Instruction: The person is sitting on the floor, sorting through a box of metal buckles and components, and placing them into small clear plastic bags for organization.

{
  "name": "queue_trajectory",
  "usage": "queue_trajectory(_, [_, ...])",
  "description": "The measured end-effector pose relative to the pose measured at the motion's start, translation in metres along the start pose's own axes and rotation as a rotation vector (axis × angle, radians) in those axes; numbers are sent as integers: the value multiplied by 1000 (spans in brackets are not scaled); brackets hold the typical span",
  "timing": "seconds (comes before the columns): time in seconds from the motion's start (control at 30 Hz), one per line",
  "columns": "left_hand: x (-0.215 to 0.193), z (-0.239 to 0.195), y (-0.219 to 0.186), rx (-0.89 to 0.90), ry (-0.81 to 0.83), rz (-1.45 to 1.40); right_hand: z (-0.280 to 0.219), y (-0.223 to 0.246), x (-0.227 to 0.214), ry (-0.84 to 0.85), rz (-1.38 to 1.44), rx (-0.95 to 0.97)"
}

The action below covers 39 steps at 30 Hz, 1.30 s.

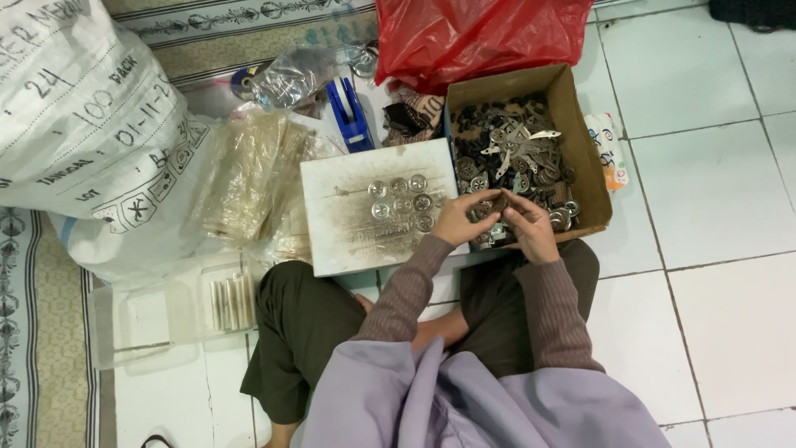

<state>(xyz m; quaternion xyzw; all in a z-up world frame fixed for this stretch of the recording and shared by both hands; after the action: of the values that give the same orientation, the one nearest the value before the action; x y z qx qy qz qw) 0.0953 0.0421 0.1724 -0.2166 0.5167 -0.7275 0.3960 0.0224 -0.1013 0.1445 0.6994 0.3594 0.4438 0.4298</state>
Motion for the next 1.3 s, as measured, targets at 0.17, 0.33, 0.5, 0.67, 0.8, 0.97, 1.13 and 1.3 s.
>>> queue_trajectory(0.17, [-46,-15,-34,91,-175,190,-18,13,40,44,37,36])
queue_trajectory(0.33, [-99,-63,13,-130,-435,164,-28,-7,81,78,47,151])
queue_trajectory(0.5, [-159,-123,36,-383,-637,-63,-27,-28,107,104,110,247])
queue_trajectory(0.67, [-203,-153,-25,-320,-605,436,-25,-41,121,66,-67,235])
queue_trajectory(0.8, [-191,-150,-45,-72,-436,1034,-21,-60,120,16,-278,188])
queue_trajectory(0.97, [-162,-164,45,119,-374,1333,-21,-73,118,-6,-366,189])
queue_trajectory(1.13, [-159,-171,66,139,-372,1293,-10,-94,107,4,-513,152])
queue_trajectory(1.3, [-160,-166,44,198,-338,1161,6,-108,120,18,-792,-7])
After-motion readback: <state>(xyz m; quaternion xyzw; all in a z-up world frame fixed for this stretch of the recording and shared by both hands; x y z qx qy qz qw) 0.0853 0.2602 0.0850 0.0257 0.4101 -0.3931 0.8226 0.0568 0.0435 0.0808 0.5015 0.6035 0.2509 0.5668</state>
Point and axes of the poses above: each hand's wrist, its own z-axis towards the middle knuckle, its own x-axis out of the palm, y = z × x, the point moved 10 cm from there along z, towards the middle knuckle, and after that the axes turned 10 degrees about x, right-handed, at the moved point
